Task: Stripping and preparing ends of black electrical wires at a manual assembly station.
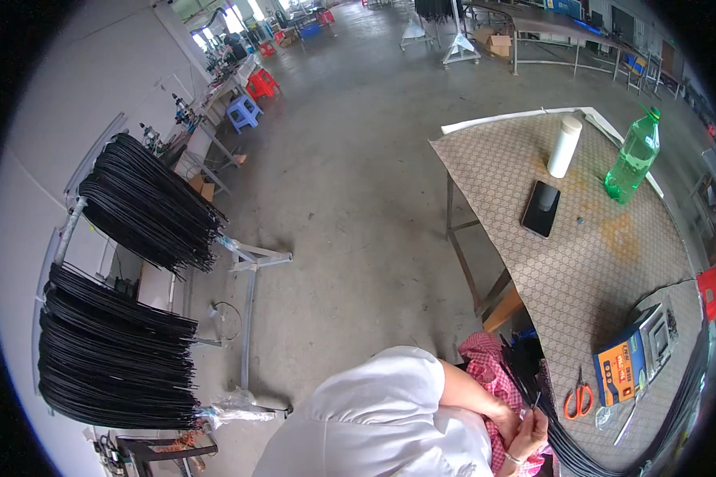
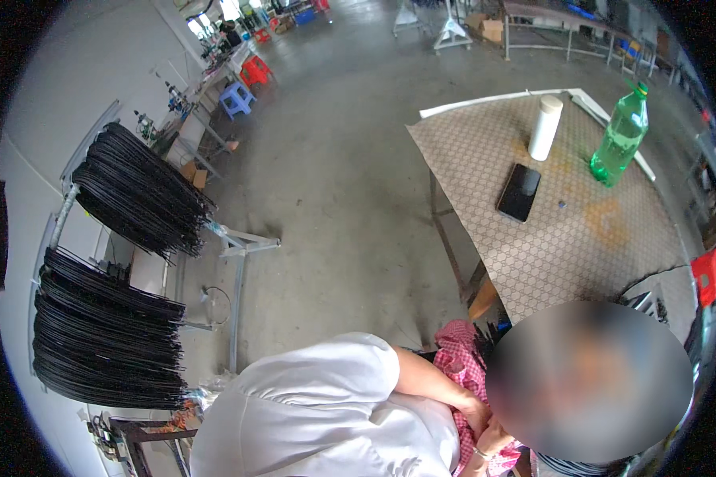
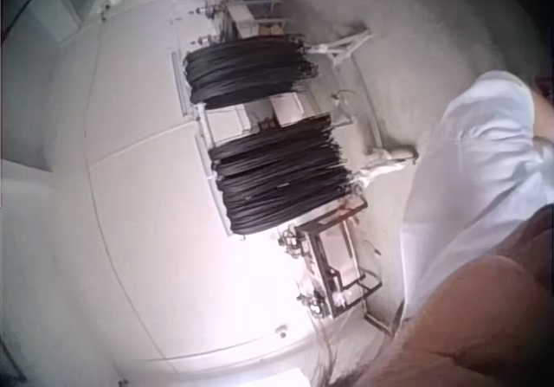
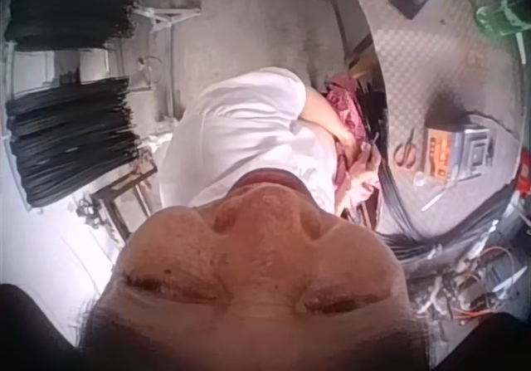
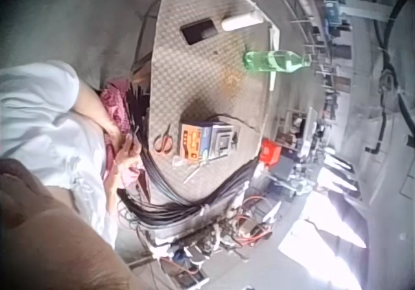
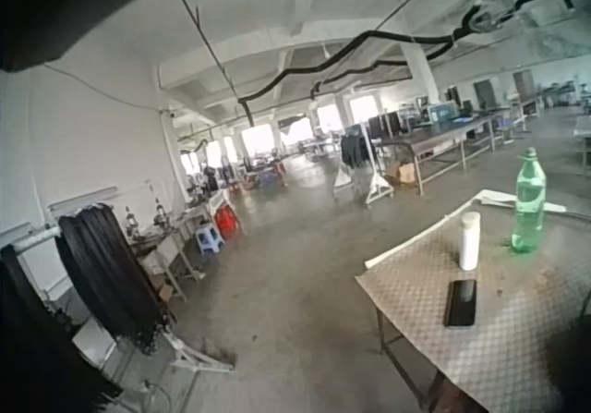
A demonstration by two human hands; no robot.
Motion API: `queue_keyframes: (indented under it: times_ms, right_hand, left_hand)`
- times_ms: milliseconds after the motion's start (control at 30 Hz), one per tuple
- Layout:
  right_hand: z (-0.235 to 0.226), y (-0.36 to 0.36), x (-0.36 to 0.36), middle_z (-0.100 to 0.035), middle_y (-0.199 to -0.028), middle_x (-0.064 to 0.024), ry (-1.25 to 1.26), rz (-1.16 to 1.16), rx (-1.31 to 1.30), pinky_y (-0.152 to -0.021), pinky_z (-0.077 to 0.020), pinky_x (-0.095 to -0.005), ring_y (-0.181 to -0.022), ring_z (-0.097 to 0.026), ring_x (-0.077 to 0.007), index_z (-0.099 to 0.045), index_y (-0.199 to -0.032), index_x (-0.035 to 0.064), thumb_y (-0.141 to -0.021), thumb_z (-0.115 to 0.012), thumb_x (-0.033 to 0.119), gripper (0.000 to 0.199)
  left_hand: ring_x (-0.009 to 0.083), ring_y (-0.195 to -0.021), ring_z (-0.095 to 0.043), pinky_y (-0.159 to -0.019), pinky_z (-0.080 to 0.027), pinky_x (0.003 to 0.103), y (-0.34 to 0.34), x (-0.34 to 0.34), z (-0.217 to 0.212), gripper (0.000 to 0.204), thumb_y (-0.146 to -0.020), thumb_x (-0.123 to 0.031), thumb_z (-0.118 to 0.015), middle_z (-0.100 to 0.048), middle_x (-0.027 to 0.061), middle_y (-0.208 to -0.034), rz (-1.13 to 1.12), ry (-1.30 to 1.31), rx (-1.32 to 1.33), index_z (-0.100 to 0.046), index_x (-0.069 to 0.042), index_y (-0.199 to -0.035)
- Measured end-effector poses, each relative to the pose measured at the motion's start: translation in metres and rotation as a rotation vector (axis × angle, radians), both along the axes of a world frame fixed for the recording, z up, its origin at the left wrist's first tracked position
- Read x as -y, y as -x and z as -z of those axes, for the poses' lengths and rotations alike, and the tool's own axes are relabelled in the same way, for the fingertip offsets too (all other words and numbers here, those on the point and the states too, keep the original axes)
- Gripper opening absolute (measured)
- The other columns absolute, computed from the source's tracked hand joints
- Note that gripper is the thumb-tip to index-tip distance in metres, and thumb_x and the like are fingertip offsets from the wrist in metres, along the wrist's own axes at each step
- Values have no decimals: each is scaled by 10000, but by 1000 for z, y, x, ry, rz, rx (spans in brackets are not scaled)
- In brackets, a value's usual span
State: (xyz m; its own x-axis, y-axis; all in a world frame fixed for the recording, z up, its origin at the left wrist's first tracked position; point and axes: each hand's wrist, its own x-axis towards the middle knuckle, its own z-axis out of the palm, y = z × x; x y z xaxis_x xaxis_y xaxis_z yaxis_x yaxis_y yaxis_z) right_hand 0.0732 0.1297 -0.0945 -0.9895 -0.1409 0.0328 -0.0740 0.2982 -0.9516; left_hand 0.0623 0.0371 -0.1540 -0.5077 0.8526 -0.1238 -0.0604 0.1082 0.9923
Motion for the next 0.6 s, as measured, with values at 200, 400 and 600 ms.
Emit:
queue_keyframes:
  times_ms: [200,400,600]
  right_hand:
    - [-6,-2,5,-529,-726,-113,-166,-66,-248,-556,-406,-335,-634,-496,-221,-565,-867,-25,-773,-556,12,101]
    - [-9,-1,12,-529,-713,-130,-261,-40,-324,-544,-404,-351,-615,-507,-256,-574,-866,-21,-775,-568,41,110]
    - [-7,-5,11,-537,-726,-137,-277,-30,-306,-553,-408,-361,-627,-518,-270,-577,-867,-18,-785,-560,65,119]
  left_hand:
    - [238,-1031,-482,-912,-346,317,6,-11,17,537,-739,-389,-612,-544,162,-1094,-4,11,-205,-497,3,-1088]
    - [224,-1021,-479,-910,-350,305,10,-14,35,412,-825,-358,-502,-537,162,-1078,24,21,-345,-505,-8,-1044]
    - [221,-1012,-482,-923,-349,291,6,-22,52,353,-833,-318,-487,-542,160,-1058,-23,-64,-364,-512,-12,-1007]
